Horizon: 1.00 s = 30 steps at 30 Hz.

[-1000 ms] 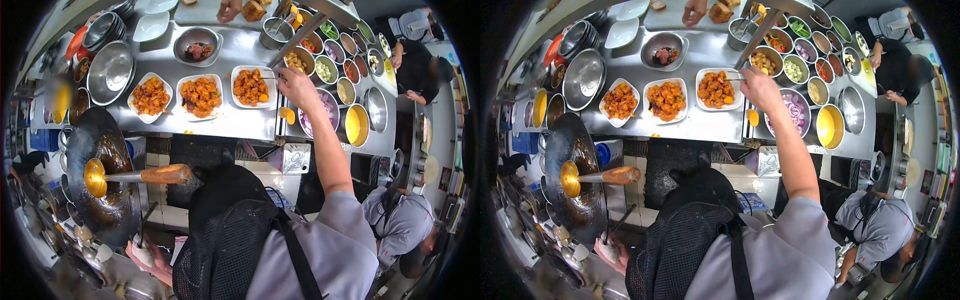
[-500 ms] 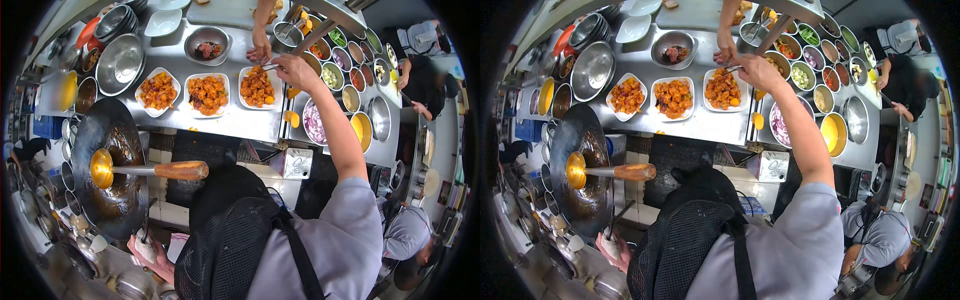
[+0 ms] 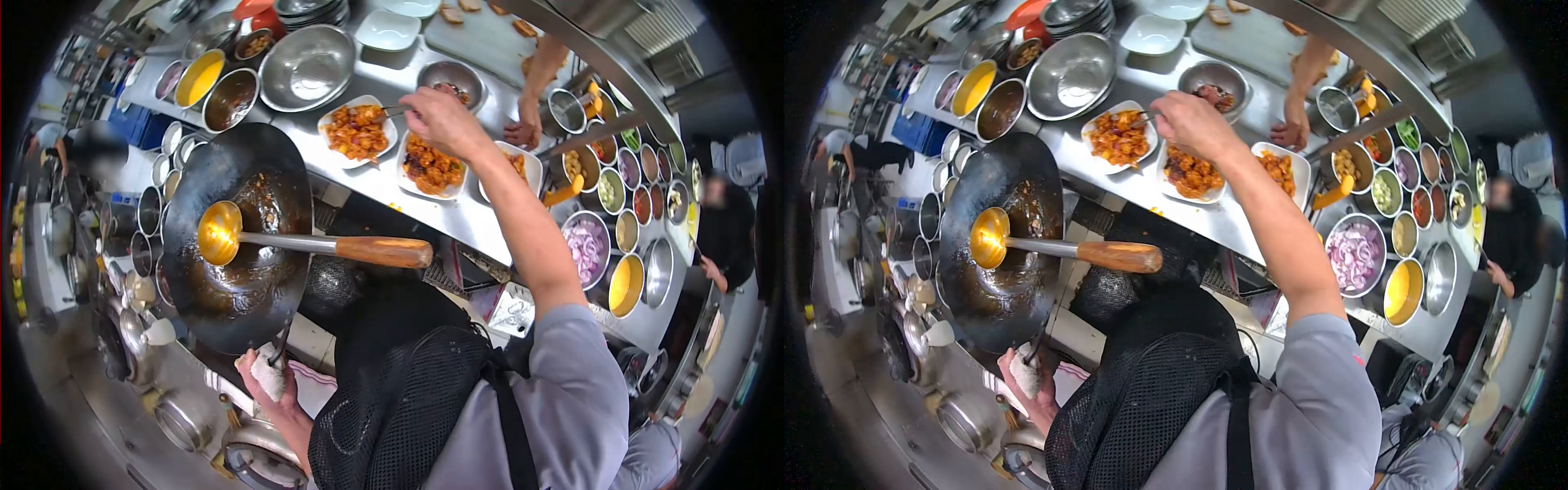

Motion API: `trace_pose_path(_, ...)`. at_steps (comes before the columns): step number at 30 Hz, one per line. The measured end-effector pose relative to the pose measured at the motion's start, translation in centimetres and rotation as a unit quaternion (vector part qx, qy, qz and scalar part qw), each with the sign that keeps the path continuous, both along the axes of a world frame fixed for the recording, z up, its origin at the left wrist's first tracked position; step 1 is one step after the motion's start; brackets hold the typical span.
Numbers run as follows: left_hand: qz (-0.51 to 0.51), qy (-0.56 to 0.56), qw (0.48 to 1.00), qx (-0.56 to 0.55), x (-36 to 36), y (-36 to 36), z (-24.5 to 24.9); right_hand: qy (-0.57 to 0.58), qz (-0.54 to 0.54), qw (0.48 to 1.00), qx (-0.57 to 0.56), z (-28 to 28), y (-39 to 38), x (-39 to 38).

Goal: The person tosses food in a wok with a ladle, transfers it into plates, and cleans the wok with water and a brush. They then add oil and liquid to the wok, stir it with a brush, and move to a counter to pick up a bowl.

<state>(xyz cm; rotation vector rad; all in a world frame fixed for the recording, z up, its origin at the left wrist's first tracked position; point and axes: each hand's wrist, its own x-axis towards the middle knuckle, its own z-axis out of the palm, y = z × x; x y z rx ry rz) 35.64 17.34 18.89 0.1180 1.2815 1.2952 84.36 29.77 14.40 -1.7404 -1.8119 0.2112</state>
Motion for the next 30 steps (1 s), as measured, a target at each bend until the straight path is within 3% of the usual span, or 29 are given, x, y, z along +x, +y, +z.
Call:
trace_pose_path(5,0.021,0.002,1.000,0.006,1.3,-0.9,1.2,-0.038,-0.002,0.996,-0.078,-4.7,4.9,-3.0)
trace_pose_path(6,0.037,0.001,0.999,-0.001,1.1,-1.0,1.2,-0.048,-0.025,0.991,-0.119,-4.2,5.1,-3.5)
trace_pose_path(9,0.042,0.009,0.999,0.007,0.5,-0.7,0.9,-0.026,-0.043,0.996,-0.068,-1.8,3.6,-3.2)
trace_pose_path(12,0.031,0.010,0.999,-0.006,0.4,-0.3,1.2,-0.005,-0.066,0.998,0.006,1.9,-0.6,-1.0)
trace_pose_path(14,0.028,0.009,0.999,-0.030,-1.2,-0.4,-0.1,0.070,-0.125,0.990,0.007,4.2,-4.9,0.0)
trace_pose_path(16,0.000,0.183,0.982,-0.056,-0.4,-0.3,1.0,0.074,-0.191,0.978,-0.032,5.3,-10.1,0.7)
trace_pose_path(17,-0.008,0.161,0.987,-0.011,-2.2,-0.4,-1.4,0.067,-0.221,0.973,-0.011,4.2,-12.8,1.4)
trace_pose_path(18,-0.055,0.038,0.998,0.019,-5.0,-0.2,-3.1,0.062,-0.247,0.967,0.013,3.3,-15.2,1.9)
trace_pose_path(19,-0.031,0.048,0.998,0.003,-4.0,0.4,-2.7,0.031,-0.310,0.950,-0.004,4.7,-17.5,1.4)
trace_pose_path(22,-0.014,0.042,0.999,-0.027,-2.7,1.1,-0.8,-0.210,-0.392,0.890,0.105,7.1,-20.8,4.6)
trace_pose_path(25,-0.081,0.095,0.992,0.005,-5.8,1.2,-2.9,-0.251,-0.407,0.875,0.072,11.5,-19.3,7.3)
trace_pose_path(27,-0.132,-0.041,0.990,-0.003,-8.0,1.4,-3.9,-0.293,-0.376,0.866,-0.152,12.6,-19.6,9.8)
trace_pose_path(28,-0.136,-0.043,0.990,0.000,-6.7,1.5,-3.4,-0.293,-0.380,0.864,-0.150,12.9,-20.6,10.3)
trace_pose_path(30,-0.030,0.222,0.974,0.005,-4.4,0.2,-2.2,-0.264,-0.464,0.826,-0.182,13.0,-23.0,11.4)
